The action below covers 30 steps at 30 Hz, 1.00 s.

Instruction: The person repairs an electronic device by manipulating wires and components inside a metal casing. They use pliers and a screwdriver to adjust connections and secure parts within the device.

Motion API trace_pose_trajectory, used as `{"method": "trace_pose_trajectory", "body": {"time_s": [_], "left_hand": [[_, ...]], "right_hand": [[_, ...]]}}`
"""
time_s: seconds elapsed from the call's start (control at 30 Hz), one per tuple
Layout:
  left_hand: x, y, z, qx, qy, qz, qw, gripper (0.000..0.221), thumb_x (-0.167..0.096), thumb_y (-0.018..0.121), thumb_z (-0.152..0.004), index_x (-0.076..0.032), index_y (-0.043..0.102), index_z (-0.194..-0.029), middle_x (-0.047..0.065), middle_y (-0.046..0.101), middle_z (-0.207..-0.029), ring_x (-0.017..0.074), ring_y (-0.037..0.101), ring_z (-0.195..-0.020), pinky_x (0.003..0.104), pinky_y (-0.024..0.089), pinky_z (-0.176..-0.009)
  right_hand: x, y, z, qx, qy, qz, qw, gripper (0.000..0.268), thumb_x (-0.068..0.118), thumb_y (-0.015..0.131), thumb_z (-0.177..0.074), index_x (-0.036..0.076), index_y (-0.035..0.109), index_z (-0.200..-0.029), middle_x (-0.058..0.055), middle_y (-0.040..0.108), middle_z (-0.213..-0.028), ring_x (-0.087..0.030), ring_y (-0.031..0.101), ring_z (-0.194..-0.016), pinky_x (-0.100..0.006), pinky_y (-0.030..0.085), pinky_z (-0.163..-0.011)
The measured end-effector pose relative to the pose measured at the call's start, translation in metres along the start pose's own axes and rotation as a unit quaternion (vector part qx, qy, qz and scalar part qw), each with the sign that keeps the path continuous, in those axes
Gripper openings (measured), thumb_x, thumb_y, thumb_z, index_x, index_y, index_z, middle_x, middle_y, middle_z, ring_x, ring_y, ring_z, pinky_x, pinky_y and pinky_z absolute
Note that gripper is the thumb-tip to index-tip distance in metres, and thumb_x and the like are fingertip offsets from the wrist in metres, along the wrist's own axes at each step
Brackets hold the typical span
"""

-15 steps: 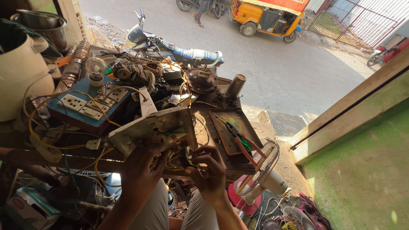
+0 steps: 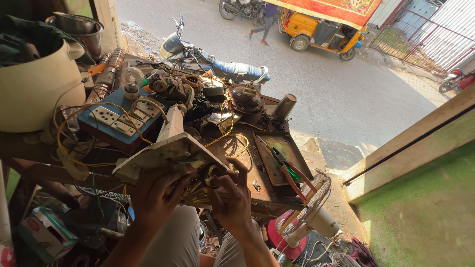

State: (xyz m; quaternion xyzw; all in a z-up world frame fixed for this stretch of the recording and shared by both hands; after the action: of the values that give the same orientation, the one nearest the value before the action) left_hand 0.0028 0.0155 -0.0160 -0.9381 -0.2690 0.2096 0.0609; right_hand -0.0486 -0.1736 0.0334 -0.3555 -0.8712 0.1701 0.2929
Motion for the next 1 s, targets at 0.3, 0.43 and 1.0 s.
{"method": "trace_pose_trajectory", "body": {"time_s": [0.3,0.43,1.0], "left_hand": [[0.011,0.045,0.053,-0.052,-0.241,0.267,0.931,0.088,-0.025,0.059,-0.104,0.002,0.002,-0.165,0.023,0.036,-0.157,0.0292,0.044,-0.144,0.044,0.035,-0.121],[-0.001,0.076,0.019,-0.074,-0.13,0.159,0.976,0.054,-0.018,0.057,-0.106,0.004,0.037,-0.151,0.025,0.057,-0.139,0.035,0.064,-0.124,0.043,0.051,-0.105],[0.015,0.106,-0.003,-0.082,-0.167,0.202,0.961,0.035,-0.005,0.048,-0.107,0.003,0.055,-0.141,0.016,0.073,-0.098,0.0162,0.07,-0.075,0.029,0.055,-0.067]], "right_hand": [[-0.044,-0.002,0.015,0.054,0.184,-0.037,0.981,0.017,0.009,0.077,-0.083,0.002,0.064,-0.091,-0.013,0.07,-0.126,-0.02,0.079,-0.085,-0.034,0.059,-0.073],[-0.093,-0.01,0.027,-0.002,0.211,-0.163,0.964,0.014,0.009,0.075,-0.089,0.003,0.065,-0.096,-0.004,0.069,-0.089,-0.009,0.065,-0.082,-0.027,0.051,-0.074],[-0.086,-0.022,0.037,-0.038,0.225,-0.044,0.973,0.027,0.01,0.077,-0.083,0.0,0.068,-0.107,-0.007,0.066,-0.111,-0.013,0.062,-0.081,-0.029,0.052,-0.074]]}}
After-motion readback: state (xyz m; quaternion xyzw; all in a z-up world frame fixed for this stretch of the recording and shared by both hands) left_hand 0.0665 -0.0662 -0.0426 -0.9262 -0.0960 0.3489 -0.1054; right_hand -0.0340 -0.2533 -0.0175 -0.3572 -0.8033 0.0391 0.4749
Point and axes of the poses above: each hand's wrist, its own z-axis away from the middle knuckle, its own y-axis out of the palm, x = y × z, the point moved 1 cm from there along -z, towards the middle knuckle
